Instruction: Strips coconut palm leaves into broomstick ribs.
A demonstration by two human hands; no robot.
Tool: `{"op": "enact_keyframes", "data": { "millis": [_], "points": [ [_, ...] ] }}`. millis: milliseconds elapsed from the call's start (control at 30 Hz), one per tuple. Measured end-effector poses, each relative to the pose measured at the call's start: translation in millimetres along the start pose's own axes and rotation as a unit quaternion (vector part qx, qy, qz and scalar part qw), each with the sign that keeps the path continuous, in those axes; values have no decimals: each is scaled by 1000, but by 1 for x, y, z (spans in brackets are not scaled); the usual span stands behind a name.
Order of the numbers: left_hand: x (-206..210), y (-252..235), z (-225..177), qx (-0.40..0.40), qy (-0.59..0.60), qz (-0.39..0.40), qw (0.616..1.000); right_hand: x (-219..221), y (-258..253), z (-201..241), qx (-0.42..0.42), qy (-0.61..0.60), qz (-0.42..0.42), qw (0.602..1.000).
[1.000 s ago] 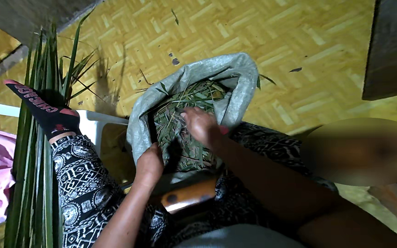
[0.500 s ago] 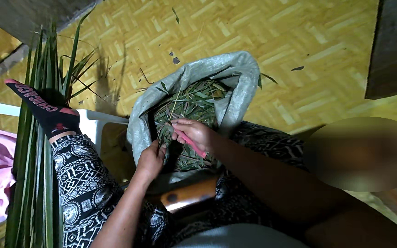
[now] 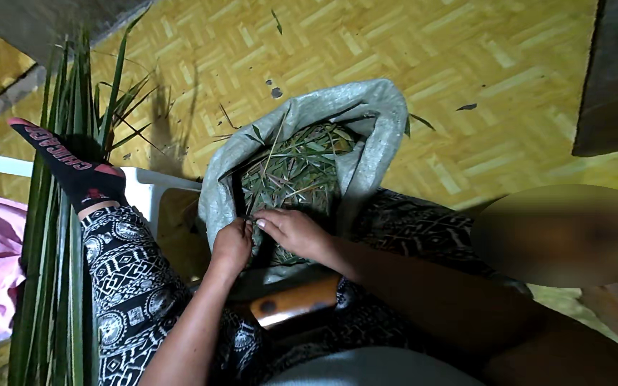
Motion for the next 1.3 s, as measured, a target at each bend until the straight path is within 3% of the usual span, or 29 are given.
{"op": "enact_keyframes", "data": {
  "millis": [367, 500, 800, 967, 1100, 1200, 1300],
  "points": [
    [9, 2, -6, -15, -95, -16, 995, 1, -2, 3, 68, 108, 56, 990],
    [5, 16, -20, -57, -136, 5, 989, 1, -3, 1, 66, 139, 38, 987],
    [4, 19, -22, -44, -174, -24, 984, -15, -11, -17, 79, 219, -33, 972],
    [-2, 30, -25, -39, -164, -33, 985, -54, -16, -40, 186, 169, -79, 965],
    [-6, 27, -25, -28, -156, -45, 986, -45, -14, -24, 125, 59, -68, 988],
    [-3, 24, -25, -7, -174, -66, 983, -23, -10, -13, 48, 64, -35, 996],
    [1, 18, -19, 9, -189, -112, 976, -14, -9, -12, 43, 99, 4, 994]
  ]
}}
Point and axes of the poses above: each hand's wrist, its own y-axis away from the middle knuckle, its own x-axis out of the palm, z = x × y, the point moved 7 cm from there along -y, towards the middle knuckle, and after that the axes turned 8 degrees about -x, right-handed, at the moved point
